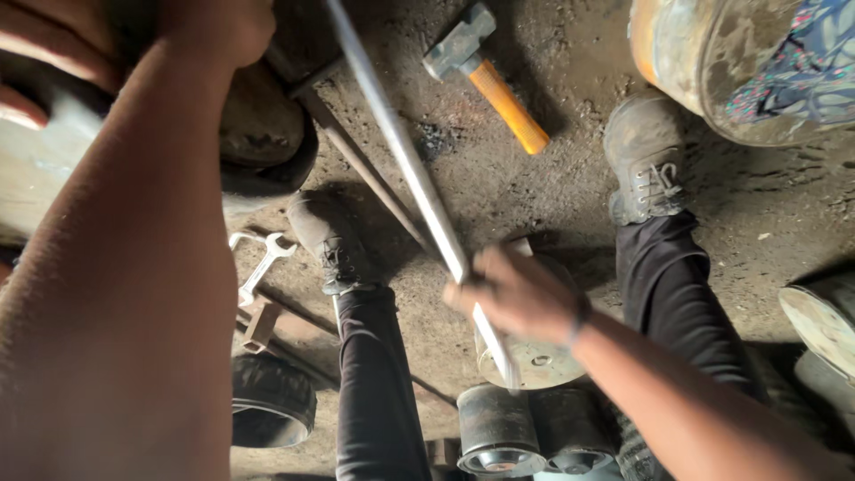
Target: The person uses a long metal rod to apply force to a bolt on a cylindrical metal component. They then use a wrench to loosen and remove the bolt, separating the component into two parts. The person continues to manipulate the parts and tools on the ground.
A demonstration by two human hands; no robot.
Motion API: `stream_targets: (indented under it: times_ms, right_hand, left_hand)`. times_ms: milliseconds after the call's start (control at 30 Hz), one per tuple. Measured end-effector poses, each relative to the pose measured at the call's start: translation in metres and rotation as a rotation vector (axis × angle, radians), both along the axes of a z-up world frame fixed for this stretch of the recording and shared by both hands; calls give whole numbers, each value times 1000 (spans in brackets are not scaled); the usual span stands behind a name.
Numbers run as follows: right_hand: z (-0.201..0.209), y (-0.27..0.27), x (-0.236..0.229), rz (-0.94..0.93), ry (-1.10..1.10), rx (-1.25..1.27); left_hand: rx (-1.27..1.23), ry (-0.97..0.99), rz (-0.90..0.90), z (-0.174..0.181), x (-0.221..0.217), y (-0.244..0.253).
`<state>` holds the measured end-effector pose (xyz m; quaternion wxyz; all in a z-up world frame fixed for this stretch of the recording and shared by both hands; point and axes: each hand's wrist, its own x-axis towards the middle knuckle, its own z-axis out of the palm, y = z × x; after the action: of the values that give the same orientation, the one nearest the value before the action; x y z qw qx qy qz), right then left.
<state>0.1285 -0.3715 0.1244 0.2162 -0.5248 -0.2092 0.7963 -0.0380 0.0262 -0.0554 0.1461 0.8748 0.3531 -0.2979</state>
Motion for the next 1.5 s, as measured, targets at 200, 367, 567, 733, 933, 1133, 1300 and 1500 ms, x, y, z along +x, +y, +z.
stream_targets:
  times_ms: [200,367,567,733,933,1133,1300,1500]
  right_hand:
    - [104,72,-9,-403,503,-28]
    - [103,60,-43,-292,80,354]
    - [39,11,-50,-202,-547,454]
    - [-42,-4,-50,231,-786,356]
    - [-205,45,-81,485,-1078,-166]
    - [-189,-6,-73,244,-959,-29]
    - [-157,-10,-58,181,-835,-34]
    - [-125,-32,-58,234,-642,-162]
  left_hand:
    - [-71,-9,95,34,10,-1]
    - [-55,24,69,43,14,-7]
    - [-53,6,170,55,28,-21]
    - [-65,-37,176,66,32,-27]
    - [-60,-115,297,53,18,-26]
    - [46,-278,104,32,10,-28]
    - [-29,-170,234,55,31,-24]
    - [-104,-214,220,93,58,-47]
